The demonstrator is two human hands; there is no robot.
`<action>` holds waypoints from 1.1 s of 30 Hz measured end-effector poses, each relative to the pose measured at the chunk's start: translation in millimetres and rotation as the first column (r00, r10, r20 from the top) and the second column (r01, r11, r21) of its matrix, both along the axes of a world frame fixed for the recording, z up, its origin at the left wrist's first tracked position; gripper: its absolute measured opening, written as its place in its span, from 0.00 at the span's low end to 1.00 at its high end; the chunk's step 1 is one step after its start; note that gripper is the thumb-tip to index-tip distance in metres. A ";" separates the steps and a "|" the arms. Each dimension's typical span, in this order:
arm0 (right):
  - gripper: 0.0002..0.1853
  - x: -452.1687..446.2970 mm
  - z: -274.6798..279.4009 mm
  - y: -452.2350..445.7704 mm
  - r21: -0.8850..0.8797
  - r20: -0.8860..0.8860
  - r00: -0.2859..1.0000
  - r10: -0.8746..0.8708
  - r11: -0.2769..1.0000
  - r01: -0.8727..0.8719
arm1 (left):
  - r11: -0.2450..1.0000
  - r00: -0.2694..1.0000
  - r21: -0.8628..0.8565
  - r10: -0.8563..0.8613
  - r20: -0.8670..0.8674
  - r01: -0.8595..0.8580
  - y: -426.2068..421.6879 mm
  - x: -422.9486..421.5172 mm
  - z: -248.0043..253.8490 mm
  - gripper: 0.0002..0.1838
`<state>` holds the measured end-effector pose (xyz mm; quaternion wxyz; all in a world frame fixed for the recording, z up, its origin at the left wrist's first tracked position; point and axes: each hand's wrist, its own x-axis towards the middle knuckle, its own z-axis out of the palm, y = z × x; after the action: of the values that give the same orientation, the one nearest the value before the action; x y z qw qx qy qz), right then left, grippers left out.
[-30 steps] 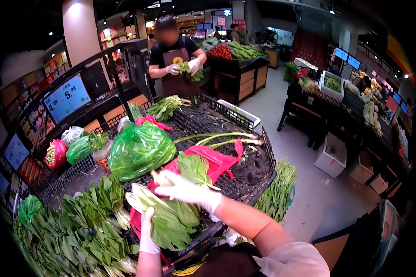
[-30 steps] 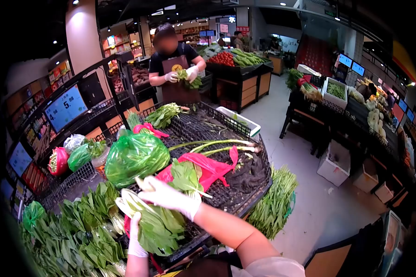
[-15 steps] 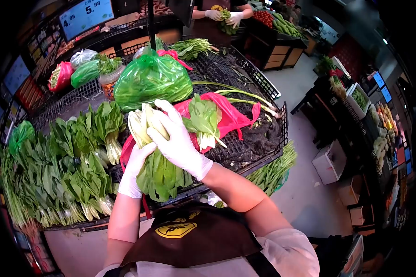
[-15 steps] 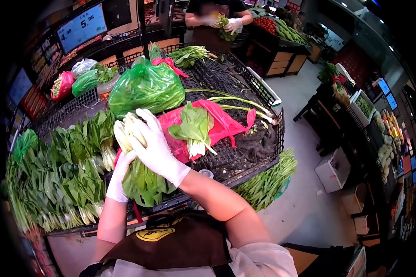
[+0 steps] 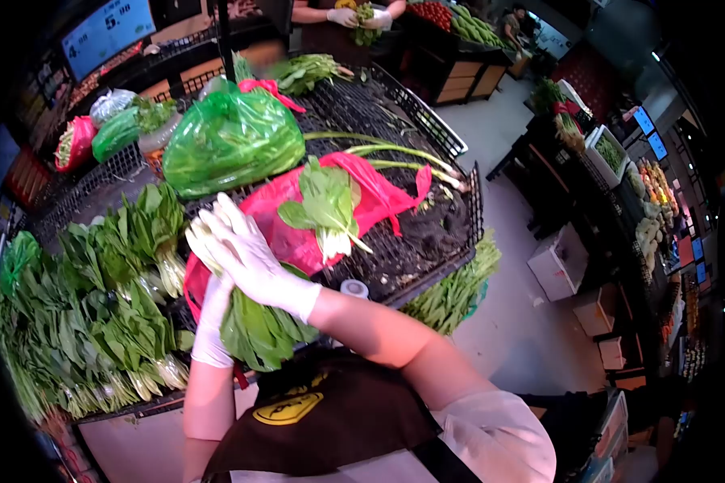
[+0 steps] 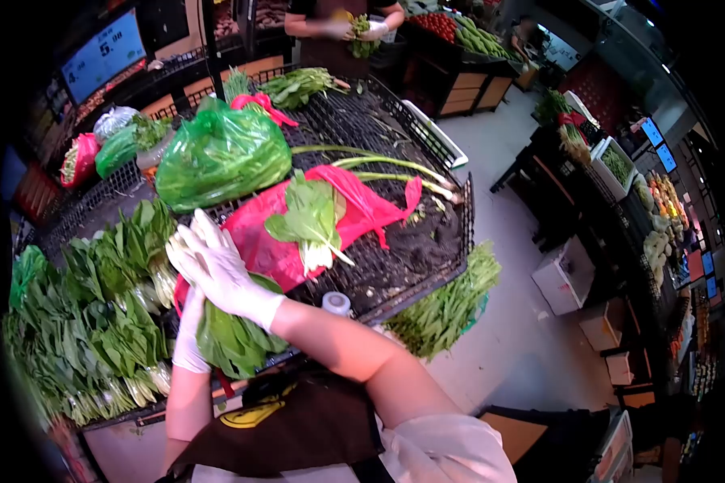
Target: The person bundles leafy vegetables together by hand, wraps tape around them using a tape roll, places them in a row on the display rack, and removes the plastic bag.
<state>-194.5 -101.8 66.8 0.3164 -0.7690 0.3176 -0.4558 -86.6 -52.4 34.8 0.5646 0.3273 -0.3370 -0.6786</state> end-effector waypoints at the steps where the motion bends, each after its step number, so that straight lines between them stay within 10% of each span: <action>1: 0.32 -3.1 3.6 1.2 0.021 -0.049 0.999 0.006 1.000 -0.005 | 0.998 0.999 0.055 0.041 -0.005 -0.040 2.9 -3.7 3.9 0.40; 5: 0.30 -15.3 23.3 4.3 0.268 0.477 0.835 0.274 0.859 -0.435 | 0.978 0.953 0.208 0.090 -0.290 -0.029 28.1 -3.8 3.6 0.41; 11: 0.14 -160.2 -41.5 -42.6 0.397 0.068 0.880 -0.469 0.822 0.408 | 0.981 0.950 0.148 0.165 -0.265 -0.129 41.2 10.7 34.2 0.42; 15: 0.31 -198.6 -99.7 -37.2 0.403 -0.541 0.696 -0.473 0.581 0.708 | 0.977 0.937 0.122 0.204 -0.285 -0.175 47.9 23.7 39.6 0.40; 19: 0.30 -184.7 -117.9 -33.6 0.125 -0.578 0.569 -0.585 0.626 0.770 | 0.968 0.929 0.144 0.240 -0.283 -0.206 47.8 31.0 30.9 0.41; 24: 0.13 -191.4 -110.9 -27.6 0.400 -0.283 0.803 -0.525 0.696 0.596 | 0.974 0.947 0.124 0.213 -0.241 -0.187 50.7 29.4 30.9 0.42; 33: 0.11 -185.9 -96.5 -28.5 0.460 0.300 0.720 -0.626 0.756 0.466 | 0.975 0.944 0.121 0.211 -0.254 -0.186 55.1 33.8 30.5 0.44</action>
<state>-380.4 -130.3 -29.7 0.3598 -0.4457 0.5304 -0.6249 -52.7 2.7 65.3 0.6538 0.2924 -0.1907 -0.6713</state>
